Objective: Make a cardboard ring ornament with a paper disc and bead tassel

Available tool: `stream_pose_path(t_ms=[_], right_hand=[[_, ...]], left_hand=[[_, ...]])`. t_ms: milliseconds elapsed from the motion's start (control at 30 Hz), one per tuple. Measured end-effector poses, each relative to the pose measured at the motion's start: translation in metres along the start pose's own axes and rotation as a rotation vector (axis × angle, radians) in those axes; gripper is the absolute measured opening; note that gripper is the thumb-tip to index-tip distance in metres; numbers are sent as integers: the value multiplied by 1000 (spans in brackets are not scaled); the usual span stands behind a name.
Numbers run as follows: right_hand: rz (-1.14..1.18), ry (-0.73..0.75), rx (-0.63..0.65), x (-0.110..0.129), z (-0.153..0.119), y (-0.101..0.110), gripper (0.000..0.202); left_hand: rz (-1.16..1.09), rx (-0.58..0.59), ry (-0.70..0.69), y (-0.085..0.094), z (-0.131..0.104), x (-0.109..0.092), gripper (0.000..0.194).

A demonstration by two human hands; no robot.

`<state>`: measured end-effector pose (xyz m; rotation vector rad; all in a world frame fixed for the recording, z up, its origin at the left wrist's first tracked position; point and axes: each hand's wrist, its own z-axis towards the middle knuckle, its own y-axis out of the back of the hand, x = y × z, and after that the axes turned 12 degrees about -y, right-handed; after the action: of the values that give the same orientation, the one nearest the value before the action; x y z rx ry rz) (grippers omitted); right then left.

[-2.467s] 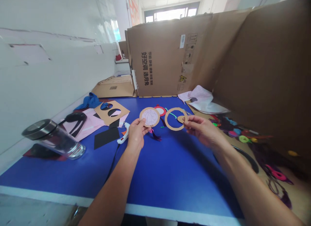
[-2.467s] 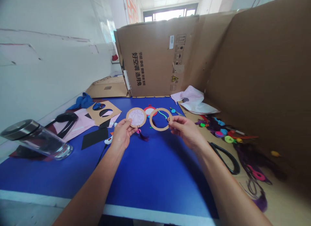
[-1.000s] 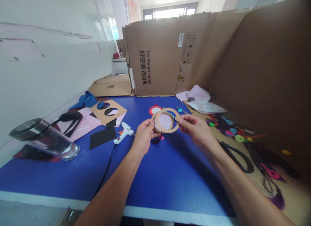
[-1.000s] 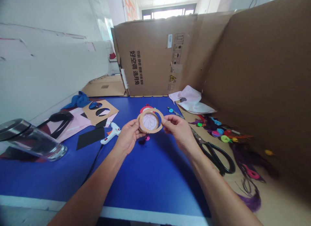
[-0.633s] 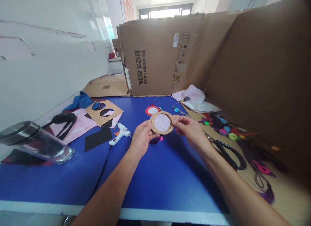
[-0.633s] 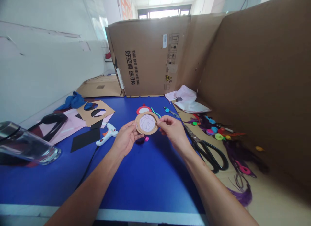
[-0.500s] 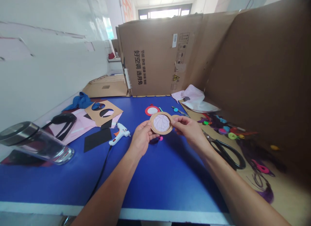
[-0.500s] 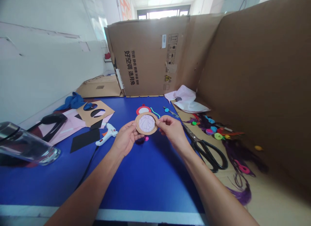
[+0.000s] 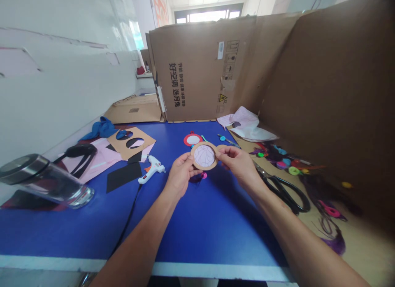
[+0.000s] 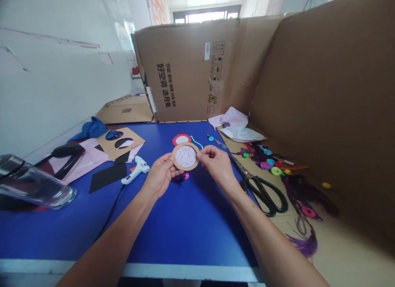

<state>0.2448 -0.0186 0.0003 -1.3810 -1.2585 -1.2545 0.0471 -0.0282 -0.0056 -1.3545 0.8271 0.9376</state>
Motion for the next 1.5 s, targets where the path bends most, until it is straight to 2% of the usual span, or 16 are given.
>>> stream_pose_path(t_ms=[200, 600, 1033, 1500], right_hand=[[-28, 22, -20, -2, 1, -1, 39], [-55, 48, -20, -5, 3, -2, 40], [-80, 77, -27, -11, 6, -2, 35], [-35, 65, -35, -10, 1, -5, 40]], left_hand=[[27, 19, -24, 1, 0, 2, 11], [39, 44, -55, 5, 0, 4, 24], [75, 33, -65, 6, 0, 4, 26], [84, 39, -85, 8, 2, 3, 25]])
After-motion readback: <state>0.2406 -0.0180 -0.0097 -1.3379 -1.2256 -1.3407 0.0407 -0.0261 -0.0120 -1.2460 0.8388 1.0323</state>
